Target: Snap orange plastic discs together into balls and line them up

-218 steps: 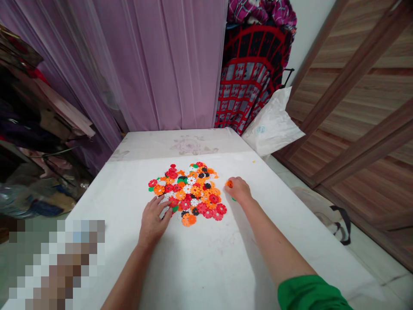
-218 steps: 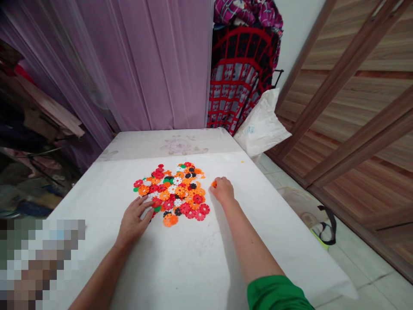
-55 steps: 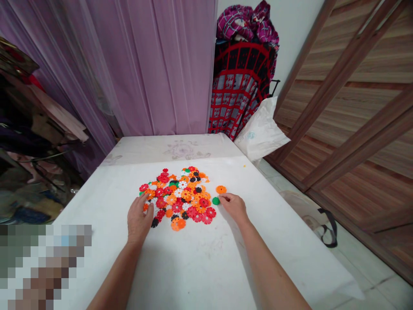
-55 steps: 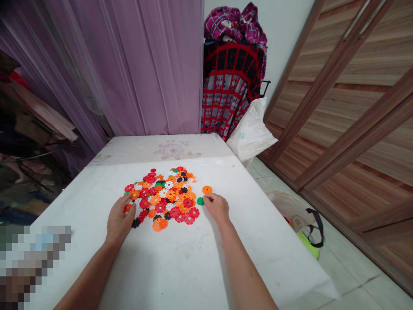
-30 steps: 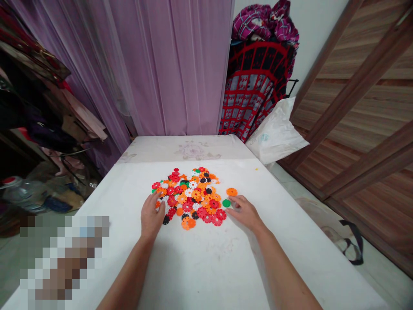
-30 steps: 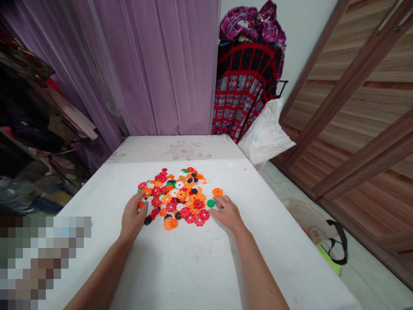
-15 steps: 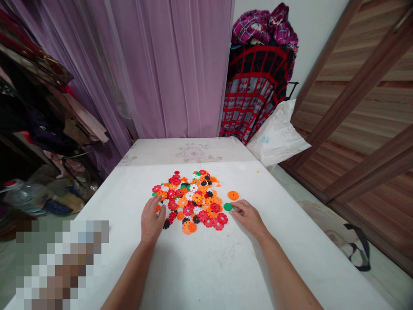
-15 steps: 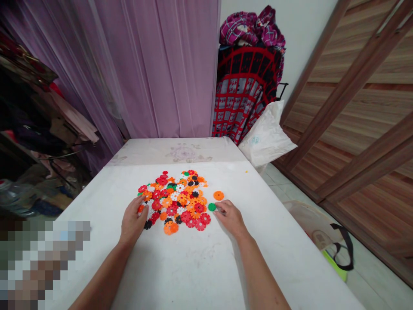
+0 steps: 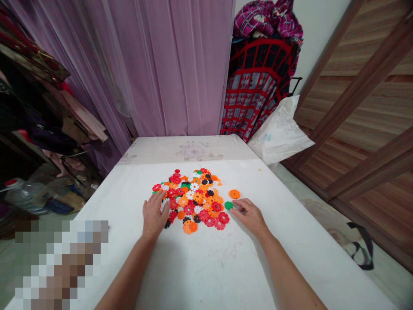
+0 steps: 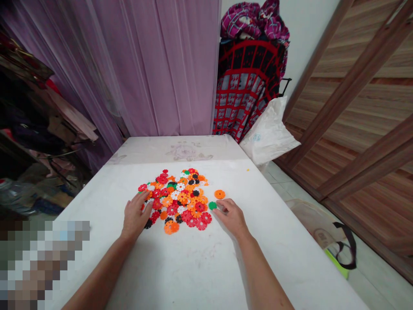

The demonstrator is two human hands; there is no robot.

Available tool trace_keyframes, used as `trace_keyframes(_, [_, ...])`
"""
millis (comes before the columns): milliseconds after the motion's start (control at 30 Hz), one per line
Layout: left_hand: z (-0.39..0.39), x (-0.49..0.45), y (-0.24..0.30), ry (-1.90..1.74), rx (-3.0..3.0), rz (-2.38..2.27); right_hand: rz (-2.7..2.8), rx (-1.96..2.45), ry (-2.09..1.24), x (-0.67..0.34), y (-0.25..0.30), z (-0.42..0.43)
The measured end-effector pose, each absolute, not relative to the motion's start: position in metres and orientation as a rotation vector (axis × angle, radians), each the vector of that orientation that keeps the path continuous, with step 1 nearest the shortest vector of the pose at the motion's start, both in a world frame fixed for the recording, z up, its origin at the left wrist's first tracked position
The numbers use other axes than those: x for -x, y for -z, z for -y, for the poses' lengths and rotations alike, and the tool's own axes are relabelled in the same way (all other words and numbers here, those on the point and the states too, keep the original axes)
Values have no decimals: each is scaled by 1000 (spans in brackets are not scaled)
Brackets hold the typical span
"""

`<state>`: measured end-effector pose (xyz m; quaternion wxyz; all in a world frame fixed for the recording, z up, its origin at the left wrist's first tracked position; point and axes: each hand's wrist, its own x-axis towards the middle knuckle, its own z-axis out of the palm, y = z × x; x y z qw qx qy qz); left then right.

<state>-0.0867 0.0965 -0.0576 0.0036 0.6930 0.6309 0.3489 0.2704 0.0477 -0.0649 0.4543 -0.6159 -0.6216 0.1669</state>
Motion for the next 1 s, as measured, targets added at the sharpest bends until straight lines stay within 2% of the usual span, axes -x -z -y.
trace_keyframes(267, [-122,53,37,-567,-2544,-1656,1526,1537,-321,-266,61,-47])
trace_keyframes(400, [-118,55,37,-431,-2619,-1500,1571,1579,-277,-266,62,-47])
trace_keyframes(733, [-86,51,46,-488,-2814,-1328,1545,1583,-208,-263,60,-45])
trace_keyframes(1000, [-70,49,42,-692,-2769,-1400,1571,1468,50,-233,56,-42])
